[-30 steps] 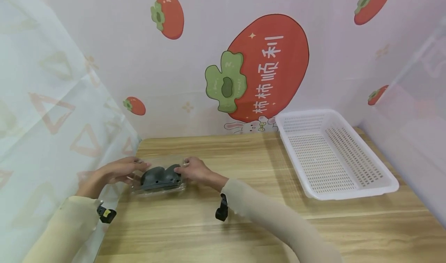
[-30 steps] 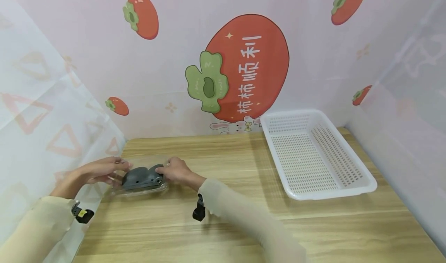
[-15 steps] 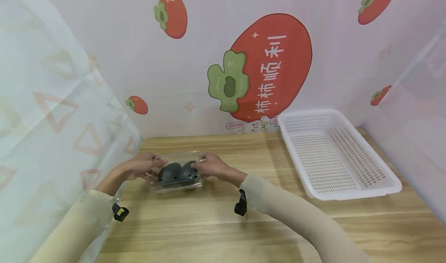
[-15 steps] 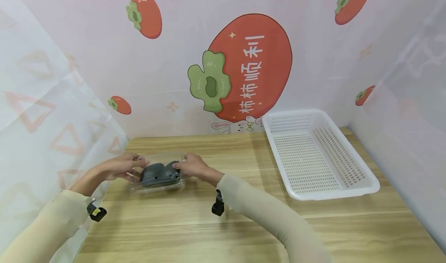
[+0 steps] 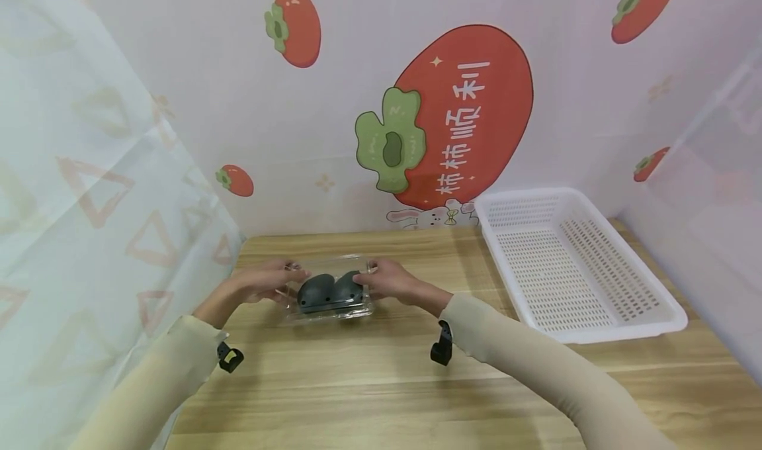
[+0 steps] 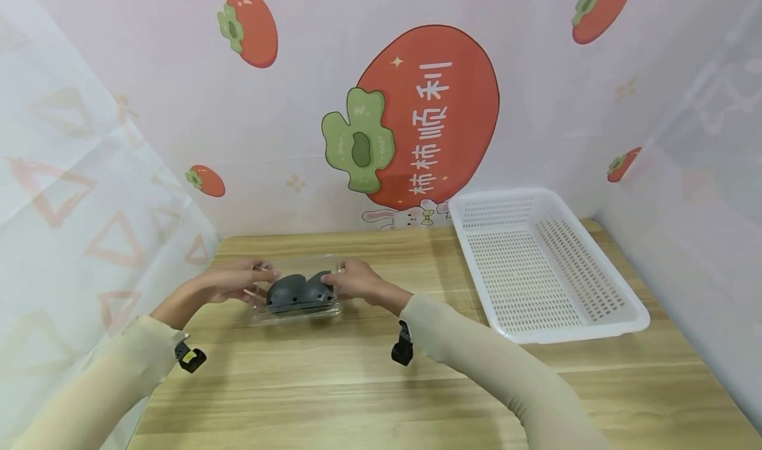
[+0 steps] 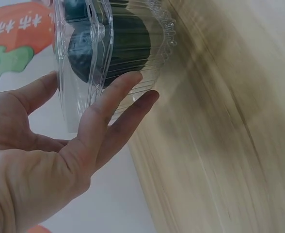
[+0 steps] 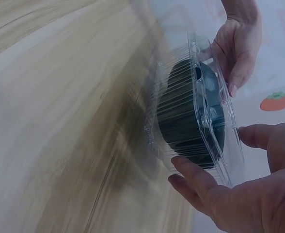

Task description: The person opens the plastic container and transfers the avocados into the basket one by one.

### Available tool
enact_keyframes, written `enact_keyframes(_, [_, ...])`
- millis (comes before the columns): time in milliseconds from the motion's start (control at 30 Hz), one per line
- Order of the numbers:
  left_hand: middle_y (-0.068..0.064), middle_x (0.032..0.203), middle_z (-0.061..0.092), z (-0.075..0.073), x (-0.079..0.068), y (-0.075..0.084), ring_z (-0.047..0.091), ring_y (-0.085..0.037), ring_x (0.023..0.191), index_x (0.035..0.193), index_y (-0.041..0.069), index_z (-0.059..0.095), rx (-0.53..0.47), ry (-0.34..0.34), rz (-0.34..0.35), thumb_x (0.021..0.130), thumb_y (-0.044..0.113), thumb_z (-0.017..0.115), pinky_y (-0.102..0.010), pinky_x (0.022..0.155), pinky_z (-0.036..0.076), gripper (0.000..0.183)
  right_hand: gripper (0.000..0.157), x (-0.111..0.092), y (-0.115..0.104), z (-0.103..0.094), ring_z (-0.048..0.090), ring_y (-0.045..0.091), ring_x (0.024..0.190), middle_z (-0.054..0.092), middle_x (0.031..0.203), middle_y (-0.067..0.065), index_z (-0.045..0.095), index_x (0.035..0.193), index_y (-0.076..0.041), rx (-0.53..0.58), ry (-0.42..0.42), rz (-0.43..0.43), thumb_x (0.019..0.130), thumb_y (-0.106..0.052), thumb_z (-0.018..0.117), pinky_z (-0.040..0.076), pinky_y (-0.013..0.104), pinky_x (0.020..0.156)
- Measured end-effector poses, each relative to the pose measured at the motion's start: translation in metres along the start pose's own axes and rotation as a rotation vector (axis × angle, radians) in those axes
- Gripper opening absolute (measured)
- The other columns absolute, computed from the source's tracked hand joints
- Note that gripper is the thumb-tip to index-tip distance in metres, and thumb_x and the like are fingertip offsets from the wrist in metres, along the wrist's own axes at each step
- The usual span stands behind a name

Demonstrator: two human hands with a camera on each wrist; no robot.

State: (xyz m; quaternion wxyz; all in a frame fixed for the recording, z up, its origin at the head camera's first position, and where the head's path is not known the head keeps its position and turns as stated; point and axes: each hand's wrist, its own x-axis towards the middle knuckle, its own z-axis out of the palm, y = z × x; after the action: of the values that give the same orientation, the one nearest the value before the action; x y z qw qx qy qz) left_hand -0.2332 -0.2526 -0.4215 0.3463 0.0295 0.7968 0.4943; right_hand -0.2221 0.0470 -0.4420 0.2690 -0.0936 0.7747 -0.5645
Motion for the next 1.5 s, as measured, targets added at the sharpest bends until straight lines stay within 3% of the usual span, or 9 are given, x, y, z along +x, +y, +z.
enact_keyframes(300, [-0.031,0.154,0.042,0.018,0.02,0.014,0.069,-0.033,0.116,0.149,-0.007,0.034,0.039,0.005,-0.001,0.112,0.031,0.053,-0.036,0.078,0.061,0.057,0.064,-0.007,0.008,-0.025,0.069,0.034,0.116,0.062,0.134,0.024,0.039,0.154,0.012,0.008,0.034,0.049,0.106,-0.02,0.066,0.062,0.043,0.093])
enact_keyframes(367, [-0.029,0.146,0.046,0.02,0.025,0.017,0.069,-0.032,0.114,0.143,-0.007,0.037,0.041,0.006,0.004,0.111,0.032,0.054,-0.034,0.073,0.059,0.053,0.065,-0.009,0.008,-0.03,0.067,0.036,0.119,0.061,0.137,0.026,0.037,0.154,0.012,0.006,0.036,0.052,0.106,-0.021,0.065,0.062,0.044,0.094])
enact_keyframes(500, [-0.023,0.134,0.048,0.026,0.035,0.022,0.07,-0.031,0.112,0.145,-0.007,0.036,0.035,0.007,0.021,0.111,0.033,0.054,-0.028,0.065,0.052,0.055,0.066,-0.013,0.01,-0.042,0.063,0.039,0.124,0.058,0.141,0.028,0.034,0.156,0.012,-0.007,0.039,0.061,0.107,-0.021,0.064,0.061,0.047,0.097])
enact_keyframes(633, [-0.022,0.133,0.047,0.033,0.042,0.029,0.071,-0.03,0.108,0.146,-0.007,0.033,0.021,0.0,0.028,0.112,0.03,0.054,-0.025,0.06,0.047,0.055,0.062,-0.015,0.014,-0.052,0.063,0.039,0.123,0.061,0.135,0.025,0.038,0.154,0.012,-0.021,0.048,0.063,0.107,-0.021,0.062,0.06,0.047,0.097])
enact_keyframes(833, [-0.017,0.118,0.054,0.043,0.051,0.037,0.066,-0.019,0.085,0.145,-0.008,0.04,-0.004,-0.032,0.039,0.112,0.027,0.054,-0.022,0.056,0.045,0.051,0.037,-0.019,0.02,-0.063,0.064,0.036,0.112,0.064,0.118,0.02,0.056,0.129,0.009,-0.045,0.039,0.051,0.108,-0.02,0.06,0.062,0.045,0.094])
enact_keyframes(1033, [-0.008,0.093,0.056,0.051,0.061,0.042,0.056,-0.013,0.067,0.124,-0.004,0.05,-0.017,-0.048,0.046,0.111,0.025,0.056,-0.022,0.055,0.046,0.033,0.038,-0.023,0.023,-0.072,0.063,0.033,0.109,0.063,0.117,0.018,0.056,0.131,0.01,-0.045,0.041,0.059,0.108,-0.02,0.059,0.062,0.045,0.092])
enact_keyframes(1167, [-0.005,0.083,0.052,0.056,0.065,0.046,0.046,-0.011,0.059,0.113,-0.002,0.051,-0.017,-0.06,0.047,0.112,0.023,0.055,-0.021,0.052,0.041,0.025,0.031,-0.023,0.025,-0.078,0.063,0.034,0.104,0.064,0.11,0.017,0.061,0.121,0.007,-0.064,0.035,0.059,0.109,-0.021,0.058,0.063,0.043,0.088])
enact_keyframes(1500, [-0.009,0.086,0.052,0.06,0.072,0.05,0.049,-0.012,0.058,0.125,-0.007,0.047,-0.037,-0.081,0.061,0.113,0.02,0.053,-0.02,0.049,0.042,0.031,0.028,-0.02,0.03,-0.085,0.063,0.038,0.103,0.063,0.102,0.014,0.062,0.116,0.005,-0.053,0.04,0.079,0.109,-0.022,0.058,0.062,0.04,0.083])
